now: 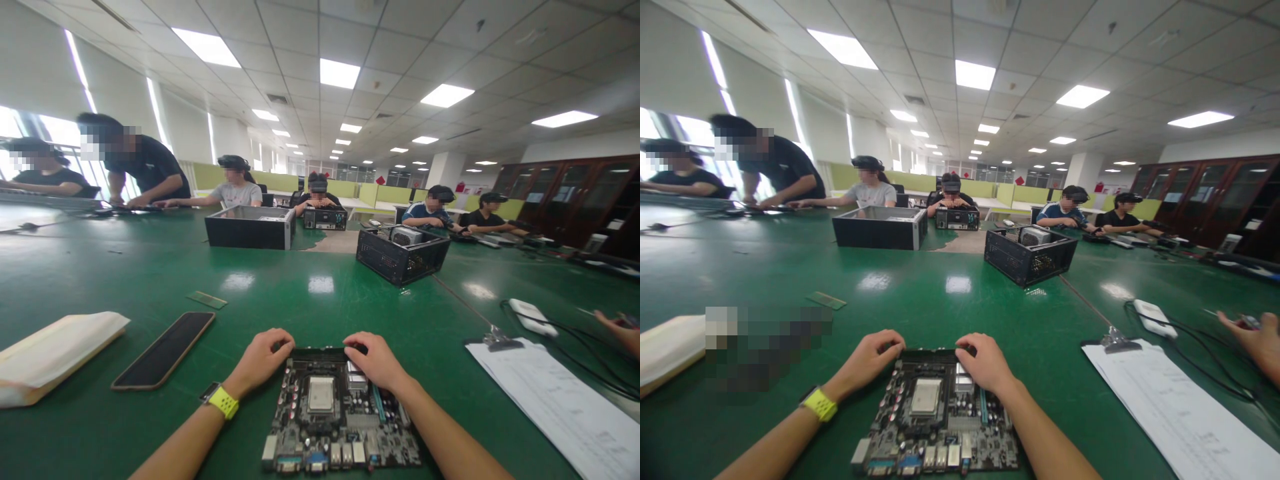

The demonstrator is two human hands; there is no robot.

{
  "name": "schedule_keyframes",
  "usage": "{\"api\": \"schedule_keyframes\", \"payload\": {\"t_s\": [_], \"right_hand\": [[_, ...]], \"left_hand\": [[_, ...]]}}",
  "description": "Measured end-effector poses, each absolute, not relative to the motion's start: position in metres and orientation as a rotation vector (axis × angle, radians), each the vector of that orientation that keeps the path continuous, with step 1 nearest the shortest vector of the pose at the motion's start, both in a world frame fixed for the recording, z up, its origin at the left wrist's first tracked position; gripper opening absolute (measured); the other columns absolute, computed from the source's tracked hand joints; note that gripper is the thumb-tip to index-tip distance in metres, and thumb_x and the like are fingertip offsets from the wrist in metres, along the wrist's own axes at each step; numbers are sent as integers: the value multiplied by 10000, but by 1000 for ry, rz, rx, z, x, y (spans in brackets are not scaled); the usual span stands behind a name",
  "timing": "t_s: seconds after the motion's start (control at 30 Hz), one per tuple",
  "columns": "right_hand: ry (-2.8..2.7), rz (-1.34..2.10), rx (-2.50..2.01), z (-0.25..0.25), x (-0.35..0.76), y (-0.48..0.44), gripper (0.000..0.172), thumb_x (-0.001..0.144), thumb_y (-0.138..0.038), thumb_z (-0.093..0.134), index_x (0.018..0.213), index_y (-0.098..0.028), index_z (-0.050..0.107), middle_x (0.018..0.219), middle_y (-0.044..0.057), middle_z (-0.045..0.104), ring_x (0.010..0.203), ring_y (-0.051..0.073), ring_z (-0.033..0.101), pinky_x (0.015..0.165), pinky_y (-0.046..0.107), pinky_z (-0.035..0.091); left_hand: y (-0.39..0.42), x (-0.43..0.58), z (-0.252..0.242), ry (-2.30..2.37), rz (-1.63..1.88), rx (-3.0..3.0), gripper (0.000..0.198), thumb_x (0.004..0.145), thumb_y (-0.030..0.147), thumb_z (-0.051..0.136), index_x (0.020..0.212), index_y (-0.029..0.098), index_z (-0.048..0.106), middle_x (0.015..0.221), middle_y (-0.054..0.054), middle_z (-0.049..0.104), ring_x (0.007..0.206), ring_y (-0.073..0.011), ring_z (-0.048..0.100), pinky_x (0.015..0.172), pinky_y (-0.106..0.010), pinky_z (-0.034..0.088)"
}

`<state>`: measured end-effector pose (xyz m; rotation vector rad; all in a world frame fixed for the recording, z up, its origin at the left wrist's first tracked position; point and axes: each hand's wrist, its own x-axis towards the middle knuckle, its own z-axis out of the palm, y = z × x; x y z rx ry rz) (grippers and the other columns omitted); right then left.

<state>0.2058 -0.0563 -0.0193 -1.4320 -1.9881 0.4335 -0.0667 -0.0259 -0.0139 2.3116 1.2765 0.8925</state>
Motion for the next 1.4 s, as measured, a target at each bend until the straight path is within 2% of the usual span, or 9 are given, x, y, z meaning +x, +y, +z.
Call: {"api": "schedule_keyframes", "payload": {"t_s": [0.2, 0.33, 0.37, 0.53, 0.7, 0.83, 0.97, 1.3, 1.4], "right_hand": [[-2019, 237, -1559, 12, 155, -103, 371, 859, -456, 454, 1085, -227, 639, 1151, 79, 625, 1074, 272, 527, 956, 432, 356], [-2204, 300, -1644, -9, 84, -139, 873, 636, -728, 564, 1333, -211, 470, 1384, 144, 437, 1285, 434, 309, 1029, 609, 203], [-2219, 320, -1683, -19, 70, -143, 884, 612, -729, 582, 1326, -218, 479, 1388, 148, 430, 1290, 447, 294, 1026, 635, 178], [-2289, 393, -1660, -47, 60, -139, 755, 629, -610, 652, 1279, -244, 530, 1407, 160, 398, 1290, 451, 297, 1009, 669, 162], [-2333, 239, -1529, -28, 133, -105, 471, 806, -477, 514, 1243, -304, 548, 1427, 94, 392, 1319, 372, 292, 1045, 607, 129], [-2039, 67, -1908, -25, 201, -55, 528, 850, -482, 457, 1326, -253, 476, 1408, 134, 408, 1313, 370, 302, 1035, 589, 158], [-1897, -57, -2062, -36, 244, -24, 550, 865, -536, 409, 1297, -211, 509, 1371, 154, 444, 1294, 329, 338, 1039, 562, 170], [-2031, -22, -1881, -18, 209, -59, 396, 844, -544, 443, 969, -272, 703, 1079, 93, 640, 1014, 299, 518, 864, 442, 375], [-2184, 82, -1674, -12, 172, -91, 387, 832, -535, 473, 1020, -270, 683, 1011, 97, 660, 987, 289, 535, 867, 408, 390]], "left_hand": [[-24, -68, -16, 1323, 981, 2279, 285, 857, 353, 444, 777, 191, 664, 795, -28, 679, 767, -179, 599, 733, -280, 448], [-22, -71, -17, 1364, 1043, 2265, 291, 861, 365, 445, 776, 194, 665, 800, -25, 689, 769, -182, 607, 740, -276, 455], [-22, -71, -17, 1370, 1053, 2264, 291, 861, 362, 444, 773, 194, 665, 798, -24, 691, 769, -182, 608, 742, -275, 456], [-22, -72, -17, 1388, 1056, 2246, 287, 859, 349, 440, 770, 193, 664, 799, -27, 696, 769, -183, 614, 740, -271, 459], [-24, -70, -16, 1393, 1049, 2242, 291, 858, 358, 442, 778, 191, 666, 807, -34, 693, 766, -185, 612, 742, -275, 459], [-25, -70, -16, 1398, 1007, 2252, 297, 857, 367, 441, 780, 197, 672, 798, -30, 689, 755, -185, 610, 726, -273, 459], [-26, -69, -15, 1396, 991, 2256, 299, 854, 370, 444, 782, 197, 677, 791, -34, 686, 750, -187, 606, 717, -277, 459], [-27, -66, -13, 1380, 959, 2294, 291, 872, 361, 435, 789, 199, 662, 798, -34, 676, 754, -182, 597, 725, -282, 453], [-26, -65, -14, 1356, 967, 2292, 263, 875, 353, 442, 842, 196, 650, 842, -37, 673, 772, -181, 596, 741, -291, 461]]}}
